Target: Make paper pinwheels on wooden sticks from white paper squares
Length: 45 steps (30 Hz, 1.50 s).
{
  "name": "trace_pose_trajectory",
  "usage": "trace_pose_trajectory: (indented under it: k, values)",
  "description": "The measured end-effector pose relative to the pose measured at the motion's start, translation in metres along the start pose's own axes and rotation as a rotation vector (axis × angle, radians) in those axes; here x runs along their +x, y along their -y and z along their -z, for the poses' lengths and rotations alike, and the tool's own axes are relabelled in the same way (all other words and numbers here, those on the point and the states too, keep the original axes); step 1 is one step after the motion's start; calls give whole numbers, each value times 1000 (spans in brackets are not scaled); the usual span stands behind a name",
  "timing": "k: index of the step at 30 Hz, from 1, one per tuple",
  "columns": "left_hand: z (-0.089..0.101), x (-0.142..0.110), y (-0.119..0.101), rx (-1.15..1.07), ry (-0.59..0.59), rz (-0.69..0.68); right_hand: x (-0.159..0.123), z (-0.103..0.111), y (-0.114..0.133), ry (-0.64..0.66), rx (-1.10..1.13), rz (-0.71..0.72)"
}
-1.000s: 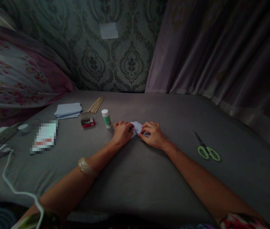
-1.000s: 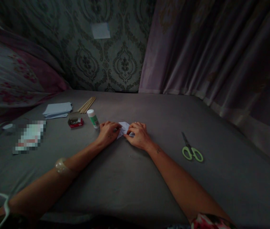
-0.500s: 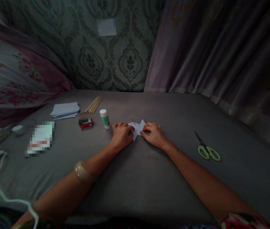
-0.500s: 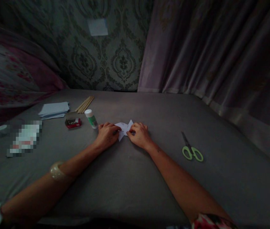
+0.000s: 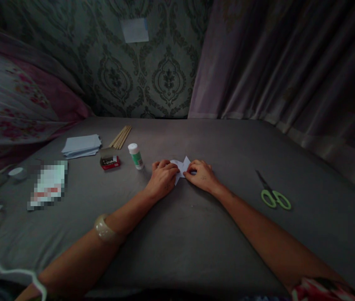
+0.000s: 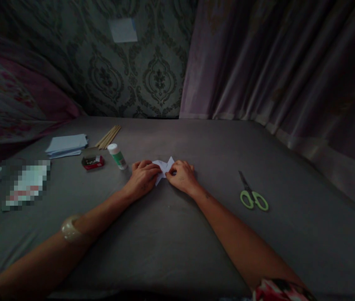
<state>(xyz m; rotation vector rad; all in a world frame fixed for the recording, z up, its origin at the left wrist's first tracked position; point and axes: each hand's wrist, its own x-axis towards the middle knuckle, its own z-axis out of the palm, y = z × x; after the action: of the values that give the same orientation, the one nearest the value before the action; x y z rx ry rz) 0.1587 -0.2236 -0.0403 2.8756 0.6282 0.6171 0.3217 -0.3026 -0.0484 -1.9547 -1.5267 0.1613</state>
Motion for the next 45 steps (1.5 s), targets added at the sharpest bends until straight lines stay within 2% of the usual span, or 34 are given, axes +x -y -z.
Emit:
trace_pose_trajectory:
  k: [17, 27, 33, 35, 38, 41, 45]
  values:
    - [2, 1, -5, 42, 41, -23, 0, 0, 4, 5, -55, -22]
    - [-3, -1, -1, 61, 22, -46, 1, 0, 3, 23, -35, -35]
    - [2, 0, -6, 51, 49, -25, 1, 0, 2, 13, -33, -27]
    - [4, 0, -7, 55, 55, -21, 0, 1, 1, -28, -45, 3]
    - [5, 0, -9, 64, 53, -26, -4, 3, 1, -73, -95, 129]
    - [6, -1, -11, 67, 67, -17, -7, 6, 2, -36, -172, 253]
    - [8, -1, -13, 71, 74, -1, -10, 10, 8, 31, -299, 333]
